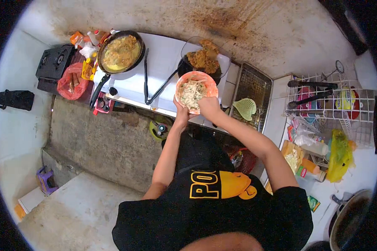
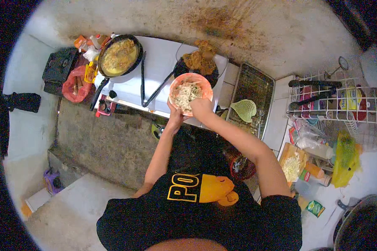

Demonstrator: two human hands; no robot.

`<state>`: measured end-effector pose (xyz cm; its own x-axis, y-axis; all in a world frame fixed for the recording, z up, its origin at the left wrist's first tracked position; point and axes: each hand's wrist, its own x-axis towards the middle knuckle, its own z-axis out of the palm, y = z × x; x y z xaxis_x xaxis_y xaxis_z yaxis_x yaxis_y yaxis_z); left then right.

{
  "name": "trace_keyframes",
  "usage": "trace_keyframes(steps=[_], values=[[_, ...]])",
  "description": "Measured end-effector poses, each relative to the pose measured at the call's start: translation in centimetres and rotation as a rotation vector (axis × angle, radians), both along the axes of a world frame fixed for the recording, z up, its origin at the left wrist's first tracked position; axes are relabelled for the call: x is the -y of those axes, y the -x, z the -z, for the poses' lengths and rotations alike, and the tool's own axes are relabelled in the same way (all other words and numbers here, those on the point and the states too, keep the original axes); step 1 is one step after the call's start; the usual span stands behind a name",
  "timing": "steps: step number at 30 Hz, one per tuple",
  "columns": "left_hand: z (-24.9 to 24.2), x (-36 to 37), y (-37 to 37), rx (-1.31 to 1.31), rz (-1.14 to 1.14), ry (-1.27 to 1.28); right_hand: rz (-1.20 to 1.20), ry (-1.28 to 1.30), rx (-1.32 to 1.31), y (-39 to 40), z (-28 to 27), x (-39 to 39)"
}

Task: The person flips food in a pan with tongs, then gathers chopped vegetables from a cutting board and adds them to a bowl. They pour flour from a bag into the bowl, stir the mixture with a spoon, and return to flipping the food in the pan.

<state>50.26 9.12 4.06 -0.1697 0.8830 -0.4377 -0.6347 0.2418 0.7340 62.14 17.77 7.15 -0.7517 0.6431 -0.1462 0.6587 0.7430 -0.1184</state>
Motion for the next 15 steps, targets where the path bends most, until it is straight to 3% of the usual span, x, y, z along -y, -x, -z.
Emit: trace_keyframes(steps=[3,7,9,15], values=[[0.0,0.0,0.4,-0.011,0.001,-0.012,-0.057,-0.111,0.089,1.0,-0.1,-2.7],[0.3,-0.1,0.5,0.004,-0.025,-0.007,-0.107,-0.1,0.102,0.3,-6.6,-5.0],[0.3,-0.1,0.8,0.025,-0.011,0.002,-0.123,-0.193,0.297,0.3,-8.8,-5.5],[0.3,-0.2,0.8,0.014,0.004,0.028,-0.432,-0.138,0.182,0.5,-3.1,-4.6]])
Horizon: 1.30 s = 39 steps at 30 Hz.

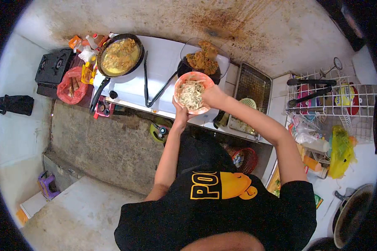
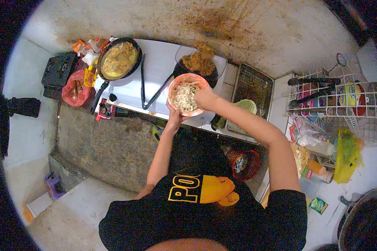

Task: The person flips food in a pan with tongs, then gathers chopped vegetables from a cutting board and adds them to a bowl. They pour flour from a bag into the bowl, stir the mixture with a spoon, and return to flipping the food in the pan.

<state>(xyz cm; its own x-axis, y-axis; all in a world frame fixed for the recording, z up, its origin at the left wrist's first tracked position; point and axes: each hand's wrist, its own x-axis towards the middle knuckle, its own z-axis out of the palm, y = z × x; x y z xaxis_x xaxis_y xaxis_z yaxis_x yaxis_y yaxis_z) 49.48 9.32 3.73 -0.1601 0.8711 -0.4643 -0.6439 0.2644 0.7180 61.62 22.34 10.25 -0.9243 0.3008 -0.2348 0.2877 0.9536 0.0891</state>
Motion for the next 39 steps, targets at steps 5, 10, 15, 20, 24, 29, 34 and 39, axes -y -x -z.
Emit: trace_keyframes(steps=[5,10,15,20,24,29,34,39], values=[[0.9,0.2,0.1,-0.02,0.03,-0.073,0.013,0.04,-0.134,0.4,1.1,1.5],[0.1,-0.1,-0.2,0.016,-0.02,-0.07,0.144,0.043,-0.25,0.3,2.8,1.6],[1.4,-0.1,-0.3,0.005,-0.069,-0.012,0.535,0.075,-0.256,-0.5,0.9,0.0],[1.5,-0.2,-0.1,-0.037,-0.051,-0.032,0.563,0.054,-0.361,-1.2,0.0,-3.2],[0.8,-0.2,-0.2,0.015,-0.081,-0.025,0.61,-0.017,-0.247,-1.7,0.4,-3.5],[0.0,-0.4,-0.5,0.019,-0.102,-0.024,0.784,0.065,-0.254,-0.4,2.4,0.2],[-0.1,-0.5,-0.8,0.007,-0.083,-0.02,0.687,0.143,-0.196,-0.6,3.6,4.3],[0.7,-0.4,-0.7,0.016,-0.058,-0.021,0.723,0.201,-0.082,-0.6,-3.4,2.7]])
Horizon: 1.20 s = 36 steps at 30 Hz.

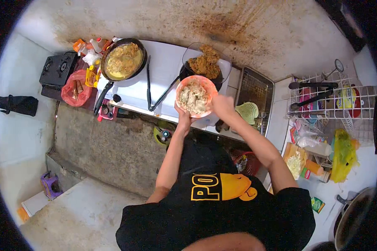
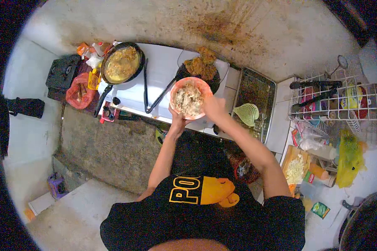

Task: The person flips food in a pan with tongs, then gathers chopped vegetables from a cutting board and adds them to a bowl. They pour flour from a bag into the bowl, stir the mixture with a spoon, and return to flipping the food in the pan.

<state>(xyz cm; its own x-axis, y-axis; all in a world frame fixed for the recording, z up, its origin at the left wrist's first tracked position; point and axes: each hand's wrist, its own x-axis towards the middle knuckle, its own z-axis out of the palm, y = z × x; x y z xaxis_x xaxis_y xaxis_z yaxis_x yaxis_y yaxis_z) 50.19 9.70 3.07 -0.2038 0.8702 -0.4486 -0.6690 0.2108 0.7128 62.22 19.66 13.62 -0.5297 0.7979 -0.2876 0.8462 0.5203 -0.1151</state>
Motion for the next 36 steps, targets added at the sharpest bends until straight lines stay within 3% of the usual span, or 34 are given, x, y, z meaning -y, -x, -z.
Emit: trace_keyframes(steps=[3,6,8,12,15,17,21,24,26,30,36], values=[[-0.8,0.3,0.1,-0.021,0.036,-0.05,-0.003,-0.204,-0.028,0.4,-0.9,-2.9],[0.1,0.2,-0.2,-0.033,0.028,-0.054,-0.059,-0.225,0.011,1.3,5.5,-2.5],[0.6,0.0,-0.3,-0.009,0.023,-0.051,-0.39,-0.363,-0.172,1.3,8.8,-0.2],[-0.2,0.4,-0.2,-0.029,-0.003,-0.064,-0.48,-0.289,-0.392,-1.5,6.5,2.9],[-0.6,0.5,0.0,-0.014,0.026,-0.057,-0.458,-0.305,-0.27,-2.5,3.7,3.0],[-0.7,0.5,-0.1,-0.026,0.038,-0.03,-0.61,-0.288,-0.118,-2.3,4.2,2.3],[0.2,0.3,-0.3,-0.023,0.044,-0.012,-0.551,-0.317,-0.102,1.1,6.8,1.7],[0.2,0.2,0.1,-0.013,-0.009,-0.069,-0.358,-0.258,-0.059,2.2,7.9,-0.6],[0.9,0.2,0.1,-0.025,-0.013,-0.043,-0.166,-0.115,-0.137,2.0,6.5,-2.8],[-0.6,0.5,0.7,-0.069,-0.018,-0.012,-0.158,-0.014,-0.036,0.8,1.3,-4.6],[-0.2,1.1,1.7,0.016,0.021,-0.039,-0.13,-0.323,0.107,0.6,-1.3,-4.6]])
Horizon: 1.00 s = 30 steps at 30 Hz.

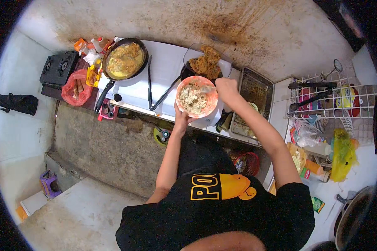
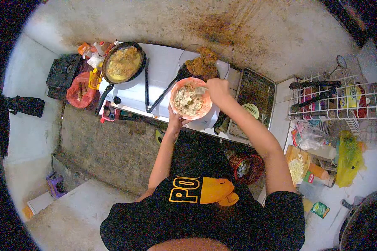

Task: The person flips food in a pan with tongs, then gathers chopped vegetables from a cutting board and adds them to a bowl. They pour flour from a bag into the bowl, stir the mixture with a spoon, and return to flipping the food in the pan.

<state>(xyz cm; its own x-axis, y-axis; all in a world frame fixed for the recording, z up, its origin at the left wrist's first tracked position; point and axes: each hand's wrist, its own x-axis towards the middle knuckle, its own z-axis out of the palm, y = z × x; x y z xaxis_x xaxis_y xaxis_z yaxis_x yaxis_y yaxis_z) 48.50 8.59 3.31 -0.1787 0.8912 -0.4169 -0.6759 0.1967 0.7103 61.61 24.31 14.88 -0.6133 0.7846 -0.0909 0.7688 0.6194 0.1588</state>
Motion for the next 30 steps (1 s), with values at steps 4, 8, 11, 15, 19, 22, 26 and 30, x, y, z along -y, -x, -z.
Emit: trace_keyframes(steps=[4,8,11,15,19,22,26,30], values=[[-0.3,0.2,0.3,0.001,0.031,-0.003,-0.021,0.001,-0.023,1.0,2.3,-0.3],[-0.8,0.3,0.2,0.008,0.067,-0.008,-0.27,0.031,-0.17,2.4,5.9,0.3],[-1.2,0.0,0.3,0.051,0.039,0.006,-0.438,0.025,-0.201,2.1,6.9,1.3],[-1.6,0.7,-0.4,0.102,-0.018,0.027,-0.605,0.045,-0.31,-1.2,5.3,4.3],[-0.9,0.9,0.0,0.093,-0.013,0.039,-0.585,0.012,-0.252,-5.1,3.0,3.9],[-0.4,1.2,0.0,0.077,-0.005,0.046,-0.389,-0.015,-0.125,-6.9,1.6,3.1],[0.7,1.4,-0.2,0.094,0.041,0.074,-0.036,0.144,-0.289,-6.1,3.3,6.5],[1.3,1.4,0.0,0.054,0.065,0.104,0.285,0.283,-0.457,-3.4,6.4,9.6]])
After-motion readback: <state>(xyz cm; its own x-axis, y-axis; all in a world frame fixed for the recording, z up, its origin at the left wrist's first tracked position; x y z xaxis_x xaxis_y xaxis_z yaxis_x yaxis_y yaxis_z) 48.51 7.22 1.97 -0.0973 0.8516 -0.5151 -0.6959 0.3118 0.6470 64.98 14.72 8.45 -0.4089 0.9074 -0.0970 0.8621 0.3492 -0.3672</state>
